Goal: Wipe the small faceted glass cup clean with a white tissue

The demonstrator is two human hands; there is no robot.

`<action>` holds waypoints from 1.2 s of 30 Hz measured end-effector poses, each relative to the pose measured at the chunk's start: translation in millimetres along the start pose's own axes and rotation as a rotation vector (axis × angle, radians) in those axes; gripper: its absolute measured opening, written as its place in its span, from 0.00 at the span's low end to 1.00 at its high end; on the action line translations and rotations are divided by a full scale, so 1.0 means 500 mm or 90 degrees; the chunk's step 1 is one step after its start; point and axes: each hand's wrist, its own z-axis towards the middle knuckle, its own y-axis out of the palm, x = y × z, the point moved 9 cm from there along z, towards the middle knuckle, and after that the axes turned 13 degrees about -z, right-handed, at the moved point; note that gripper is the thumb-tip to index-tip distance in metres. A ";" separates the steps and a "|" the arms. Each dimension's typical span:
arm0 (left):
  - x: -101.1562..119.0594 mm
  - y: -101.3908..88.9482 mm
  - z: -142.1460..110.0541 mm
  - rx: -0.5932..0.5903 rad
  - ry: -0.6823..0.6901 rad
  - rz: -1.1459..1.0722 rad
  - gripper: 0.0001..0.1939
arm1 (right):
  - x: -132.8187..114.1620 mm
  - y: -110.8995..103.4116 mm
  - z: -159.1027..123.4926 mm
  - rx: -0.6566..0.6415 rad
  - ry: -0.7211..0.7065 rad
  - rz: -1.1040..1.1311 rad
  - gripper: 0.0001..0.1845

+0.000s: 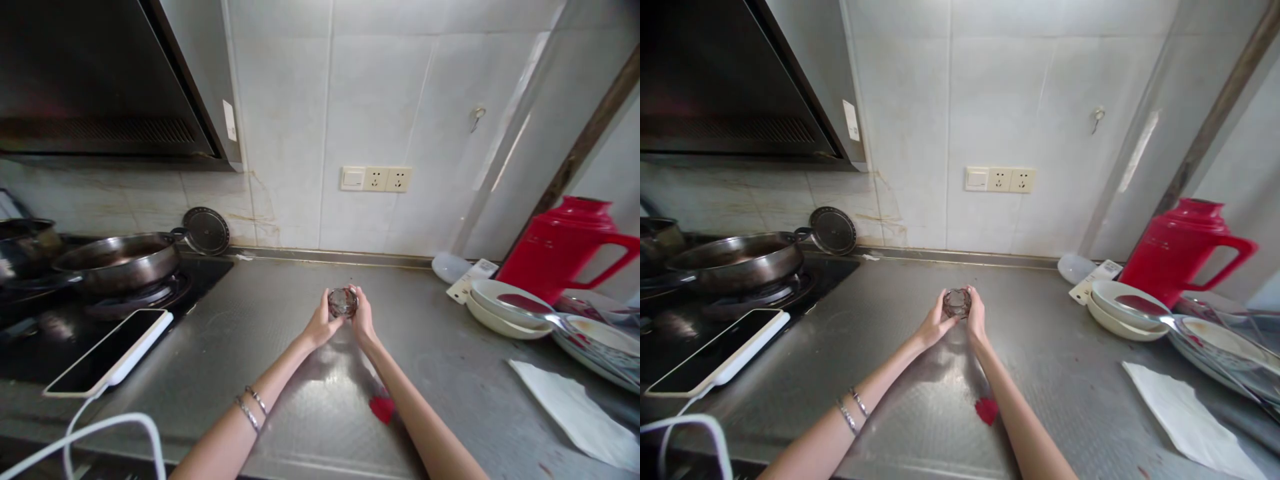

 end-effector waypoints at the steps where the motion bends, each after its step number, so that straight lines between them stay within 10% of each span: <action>1: 0.000 0.007 0.000 -0.024 -0.001 -0.008 0.40 | 0.000 -0.009 0.005 0.014 0.018 0.006 0.23; 16: 0.020 0.035 -0.002 -0.080 0.013 0.016 0.35 | -0.034 0.006 -0.019 -0.054 0.059 0.036 0.24; 28: 0.013 -0.023 -0.004 0.139 0.079 0.130 0.35 | -0.003 0.017 -0.010 -0.016 -0.027 -0.013 0.19; 36: -0.002 -0.003 0.004 0.045 0.060 0.108 0.43 | -0.030 -0.008 -0.016 0.063 -0.083 -0.079 0.18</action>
